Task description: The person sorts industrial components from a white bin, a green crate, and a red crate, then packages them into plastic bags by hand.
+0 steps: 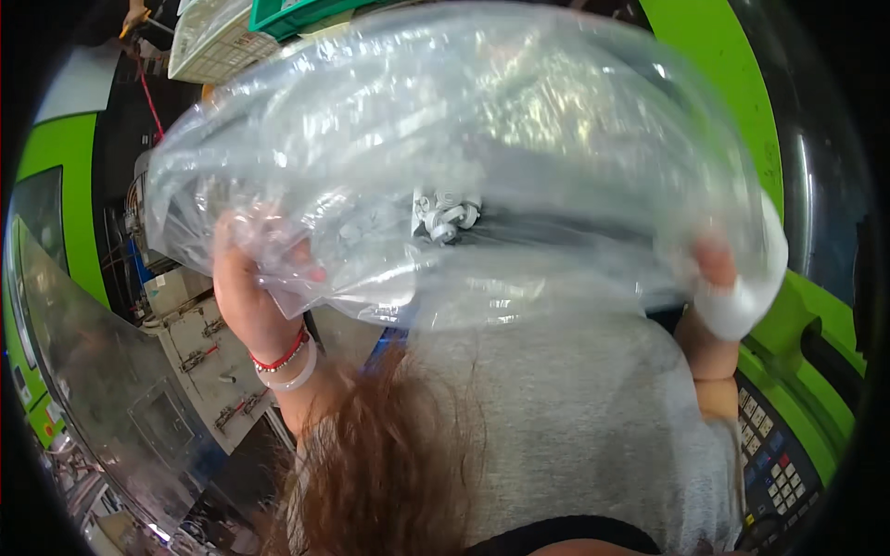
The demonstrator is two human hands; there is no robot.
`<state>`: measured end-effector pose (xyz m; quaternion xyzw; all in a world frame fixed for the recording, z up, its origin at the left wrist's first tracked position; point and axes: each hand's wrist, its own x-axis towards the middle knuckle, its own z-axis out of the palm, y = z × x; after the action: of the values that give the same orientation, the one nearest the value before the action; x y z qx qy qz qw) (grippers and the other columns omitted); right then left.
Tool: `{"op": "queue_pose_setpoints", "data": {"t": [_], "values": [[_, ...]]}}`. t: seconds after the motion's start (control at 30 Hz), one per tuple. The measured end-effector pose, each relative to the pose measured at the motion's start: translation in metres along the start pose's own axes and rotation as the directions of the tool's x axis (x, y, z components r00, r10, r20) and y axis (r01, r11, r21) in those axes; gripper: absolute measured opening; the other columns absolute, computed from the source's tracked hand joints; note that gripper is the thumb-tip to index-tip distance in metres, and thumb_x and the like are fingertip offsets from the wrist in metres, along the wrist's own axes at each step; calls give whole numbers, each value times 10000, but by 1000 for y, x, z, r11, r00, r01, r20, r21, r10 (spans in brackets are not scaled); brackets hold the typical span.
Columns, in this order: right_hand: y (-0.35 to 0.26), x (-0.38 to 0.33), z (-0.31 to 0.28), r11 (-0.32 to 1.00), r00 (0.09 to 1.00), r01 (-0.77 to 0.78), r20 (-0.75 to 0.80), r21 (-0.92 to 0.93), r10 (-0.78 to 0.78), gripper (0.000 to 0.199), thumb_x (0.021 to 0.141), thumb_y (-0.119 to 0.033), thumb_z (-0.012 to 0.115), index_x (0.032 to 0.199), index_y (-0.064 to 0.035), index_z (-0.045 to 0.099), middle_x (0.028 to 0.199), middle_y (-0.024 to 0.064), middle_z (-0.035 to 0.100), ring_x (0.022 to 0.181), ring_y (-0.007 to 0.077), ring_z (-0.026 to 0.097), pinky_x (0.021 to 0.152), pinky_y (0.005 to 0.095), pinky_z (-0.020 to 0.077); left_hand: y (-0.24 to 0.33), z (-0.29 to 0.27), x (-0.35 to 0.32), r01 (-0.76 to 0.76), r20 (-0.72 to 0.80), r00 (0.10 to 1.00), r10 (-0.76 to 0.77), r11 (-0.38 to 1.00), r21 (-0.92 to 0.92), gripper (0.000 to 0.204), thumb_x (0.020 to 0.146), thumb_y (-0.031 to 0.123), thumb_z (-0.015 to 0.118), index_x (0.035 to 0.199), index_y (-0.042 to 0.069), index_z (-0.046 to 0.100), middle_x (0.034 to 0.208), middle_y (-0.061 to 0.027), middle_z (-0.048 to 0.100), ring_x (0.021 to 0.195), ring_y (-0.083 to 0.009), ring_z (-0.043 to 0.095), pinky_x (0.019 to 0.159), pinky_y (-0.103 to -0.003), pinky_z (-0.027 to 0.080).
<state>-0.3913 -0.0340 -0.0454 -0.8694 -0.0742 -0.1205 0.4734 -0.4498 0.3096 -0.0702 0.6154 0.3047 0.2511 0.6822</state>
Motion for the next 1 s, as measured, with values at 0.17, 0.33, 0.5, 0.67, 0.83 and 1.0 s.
{"op": "queue_pose_setpoints", "data": {"t": [0.17,0.33,0.5,0.67,0.83,1.0], "values": [[-1,1,-3,975,986,-121,133,187,97,636,663,-458,714,1041,26,552,899,80,624,782,187,606,735,255,473,-7,-32,1,-96,272,961,42,978,188,349,829,190,421,994,-79,571,1033,-171,547,853,-219,580,703,-294,480],[4,4,2,965,997,4,74,261,-24,523,617,-349,750,905,52,579,811,68,620,707,169,586,680,255,467,3,-16,-2,-68,391,921,-1,984,164,368,820,227,571,1048,-59,530,1047,-136,572,960,-207,546,865,-295,389],[-2,36,21,924,999,-29,29,381,19,447,691,-227,697,1016,59,588,929,122,615,794,156,576,756,282,462,21,5,21,174,425,905,-31,937,-303,108,833,110,535,906,58,475,871,-72,529,657,-113,457,601,-259,409],[80,47,-55,997,857,-73,510,-7,67,538,829,-211,567,1271,36,384,1201,166,509,1033,228,547,855,330,475,17,-10,3,190,469,883,-11,923,-336,514,789,81,491,1282,34,352,893,-185,577,510,-165,464,418,-276,419],[38,43,33,901,812,-133,567,413,-140,552,879,-180,513,1343,33,303,1321,164,420,1170,234,463,963,327,413,21,13,-21,231,512,859,8,887,-401,181,756,47,475,833,71,313,802,-244,580,467,-170,478,371,-286,406],[-6,44,33,826,825,-42,485,563,-289,627,833,-210,572,1342,36,301,1334,170,405,1169,244,462,970,326,402,35,14,-6,113,814,564,142,963,-246,384,832,112,458,1207,31,449,1082,-111,550,748,-173,528,605,-302,437]]}}
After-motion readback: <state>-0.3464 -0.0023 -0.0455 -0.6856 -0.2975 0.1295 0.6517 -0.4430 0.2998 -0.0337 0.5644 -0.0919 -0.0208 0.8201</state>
